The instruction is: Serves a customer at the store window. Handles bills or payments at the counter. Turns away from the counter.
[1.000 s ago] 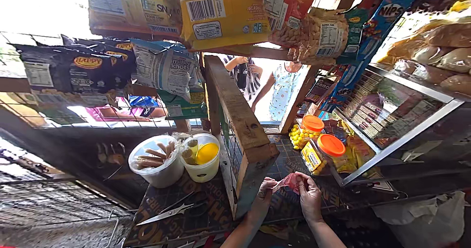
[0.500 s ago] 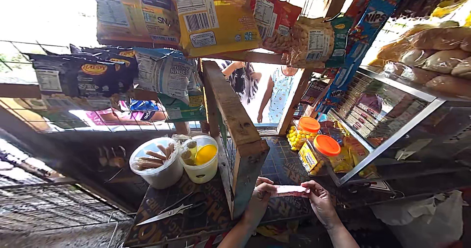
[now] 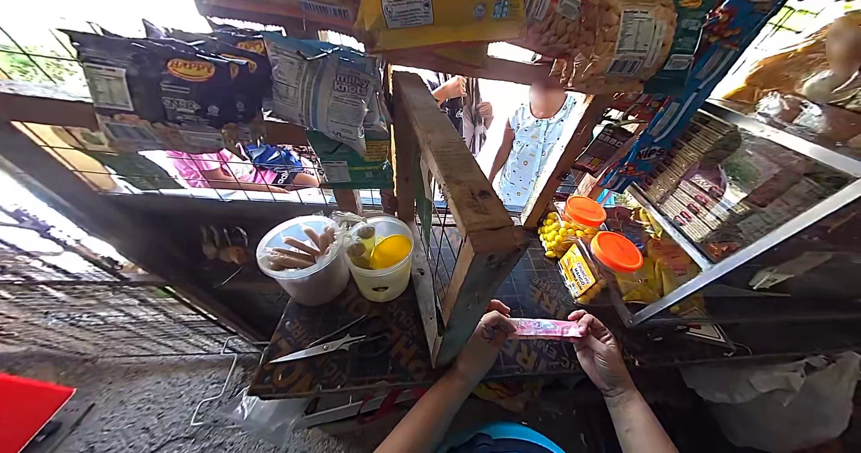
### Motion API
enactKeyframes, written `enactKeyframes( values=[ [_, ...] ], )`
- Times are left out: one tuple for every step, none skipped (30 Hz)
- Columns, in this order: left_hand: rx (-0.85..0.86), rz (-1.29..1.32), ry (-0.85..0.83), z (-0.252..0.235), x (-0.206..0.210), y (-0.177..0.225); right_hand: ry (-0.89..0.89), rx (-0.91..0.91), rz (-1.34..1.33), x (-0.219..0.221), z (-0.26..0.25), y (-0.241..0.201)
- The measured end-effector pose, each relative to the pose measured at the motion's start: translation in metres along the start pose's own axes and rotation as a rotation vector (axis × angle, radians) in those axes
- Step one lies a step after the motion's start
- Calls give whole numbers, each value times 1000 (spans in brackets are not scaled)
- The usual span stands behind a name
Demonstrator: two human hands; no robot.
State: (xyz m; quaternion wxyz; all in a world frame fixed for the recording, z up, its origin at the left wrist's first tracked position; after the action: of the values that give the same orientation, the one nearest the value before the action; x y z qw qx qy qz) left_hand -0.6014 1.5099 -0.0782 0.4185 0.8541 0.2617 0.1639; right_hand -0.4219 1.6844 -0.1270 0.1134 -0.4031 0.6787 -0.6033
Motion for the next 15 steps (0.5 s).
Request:
enactKeyframes(
  values=[
    [-2, 8, 3, 0, 0, 0, 18, 4, -24, -2, 0, 0],
    [-5, 12, 1, -1, 0, 0, 33, 7, -41, -4, 0, 1],
    [-8, 13, -5, -1, 1, 0, 41, 9, -51, -6, 0, 1],
    [-9, 9, -8, -1, 1, 0, 48, 12, -59, -8, 0, 2],
    [-10, 6, -9, -1, 0, 0, 49, 15, -65, -8, 0, 3],
    [-9, 2, -10, -1, 1, 0, 49, 15, -68, -9, 0, 3],
    [-6, -1, -8, 0, 1, 0, 55, 17, -66, -9, 1, 2],
    [1, -4, -6, 0, 1, 0, 63, 18, -64, -9, 1, 3],
    [12, -11, -4, 0, 0, 1, 70, 23, -60, -10, 1, 3],
    [22, -19, -2, 0, 0, 0, 68, 28, -53, -10, 0, 4],
    [29, -27, 0, 0, 0, 1, 67, 31, -50, -11, 0, 4],
    [36, -34, 3, 1, 0, 1, 65, 32, -48, -11, 0, 5],
    [41, -42, 6, 1, 0, 1, 62, 34, -45, -11, 0, 5],
    [46, -51, 9, 1, 0, 1, 61, 34, -43, -11, 0, 5],
    [52, -61, 11, 1, 0, 2, 65, 36, -43, -11, 0, 5]
  ],
)
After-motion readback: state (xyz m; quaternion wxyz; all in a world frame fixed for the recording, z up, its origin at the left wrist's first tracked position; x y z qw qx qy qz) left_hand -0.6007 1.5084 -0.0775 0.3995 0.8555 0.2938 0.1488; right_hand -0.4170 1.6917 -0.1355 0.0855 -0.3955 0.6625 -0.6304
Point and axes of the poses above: each hand's wrist, its own z-axis away from the middle knuckle, its own x-axis out of the palm, y = z × x, the point moved 9 cm from there along -z, towards the middle knuckle, and after that the axes turned 5 degrees about z, right-handed, at the moved point
